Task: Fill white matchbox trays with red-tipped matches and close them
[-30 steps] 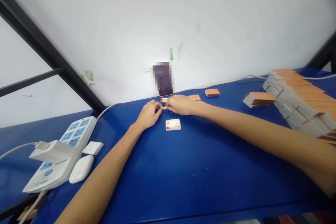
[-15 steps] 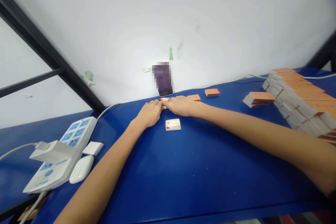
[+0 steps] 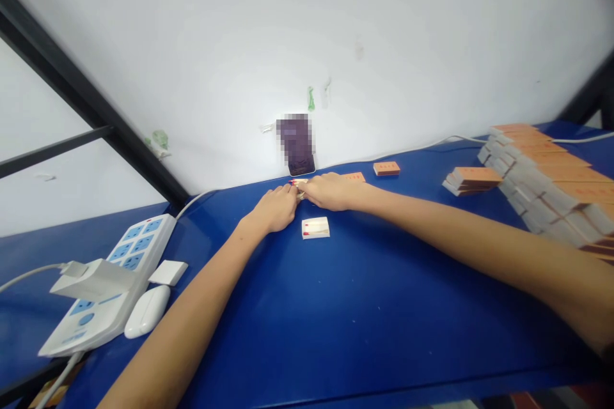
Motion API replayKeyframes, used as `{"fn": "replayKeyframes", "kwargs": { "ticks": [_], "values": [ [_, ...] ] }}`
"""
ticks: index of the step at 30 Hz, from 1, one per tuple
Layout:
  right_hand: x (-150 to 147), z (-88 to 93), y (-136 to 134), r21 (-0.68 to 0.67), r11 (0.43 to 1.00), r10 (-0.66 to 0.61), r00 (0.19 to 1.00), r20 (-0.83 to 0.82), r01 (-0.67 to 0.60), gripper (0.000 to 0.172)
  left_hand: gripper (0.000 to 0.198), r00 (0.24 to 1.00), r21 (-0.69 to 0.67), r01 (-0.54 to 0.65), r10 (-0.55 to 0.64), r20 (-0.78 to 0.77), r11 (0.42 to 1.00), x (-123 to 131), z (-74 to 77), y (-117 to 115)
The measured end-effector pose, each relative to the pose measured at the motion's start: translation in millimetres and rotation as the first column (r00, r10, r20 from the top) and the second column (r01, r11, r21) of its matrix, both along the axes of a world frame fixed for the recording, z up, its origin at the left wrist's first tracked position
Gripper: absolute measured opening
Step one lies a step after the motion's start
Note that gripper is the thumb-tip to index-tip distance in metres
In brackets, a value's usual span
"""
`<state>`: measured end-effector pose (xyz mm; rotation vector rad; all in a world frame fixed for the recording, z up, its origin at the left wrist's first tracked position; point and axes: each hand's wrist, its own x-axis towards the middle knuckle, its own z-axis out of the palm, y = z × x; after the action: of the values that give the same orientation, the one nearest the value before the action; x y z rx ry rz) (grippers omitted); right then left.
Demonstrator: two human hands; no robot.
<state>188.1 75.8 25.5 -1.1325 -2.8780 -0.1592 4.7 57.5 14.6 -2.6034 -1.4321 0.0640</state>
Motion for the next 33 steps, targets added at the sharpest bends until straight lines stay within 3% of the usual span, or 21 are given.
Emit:
{"fn": "replayKeyframes", "kwargs": {
  "ticks": [8,13,16,19,21,23,28,33],
  "values": [
    [2,9.9,-1,-0.146,0.989,-0.006,0.999,-0.034,0.001,0.03,0.029,0.993,-0.169,0.102,-0.089,0.084,0.98,-1,10.5,0],
    [7,25.1,1,-0.242,0.966,0.058,0.991,-0.122,-0.087,0.025,0.029,0.973,-0.295,0.182,-0.128,0.194,0.938,-1,29.0,-4],
    [10,43.3,-5,-0.364,0.921,0.099,0.987,-0.127,-0.14,0.025,0.036,0.978,-0.423,0.157,-0.083,0.189,0.892,-2,46.5,-11],
    [10,58.3,-15,-0.48,0.854,0.177,0.98,-0.09,-0.198,0.024,0.041,0.987,-0.581,0.145,-0.077,0.139,0.801,0,60.5,-19],
    [9,63.2,-20,-0.518,0.832,0.211,0.977,-0.039,-0.201,0.024,0.039,0.988,-0.662,0.153,-0.096,0.122,0.733,3,63.8,-24],
    [8,64.4,-23,-0.529,0.83,0.214,0.977,0.008,-0.177,0.022,0.035,0.984,-0.69,0.179,-0.113,0.139,0.702,7,61.9,-26],
    [8,61.4,-24,-0.543,0.83,0.199,0.978,0.069,-0.131,0.02,0.031,0.973,-0.67,0.217,-0.1,0.209,0.71,11,51.8,-24],
    [7,58.8,-23,-0.598,0.795,0.187,0.979,0.081,-0.102,0.019,0.028,0.97,-0.636,0.221,-0.098,0.223,0.74,12,58.3,-28]
  ]
}}
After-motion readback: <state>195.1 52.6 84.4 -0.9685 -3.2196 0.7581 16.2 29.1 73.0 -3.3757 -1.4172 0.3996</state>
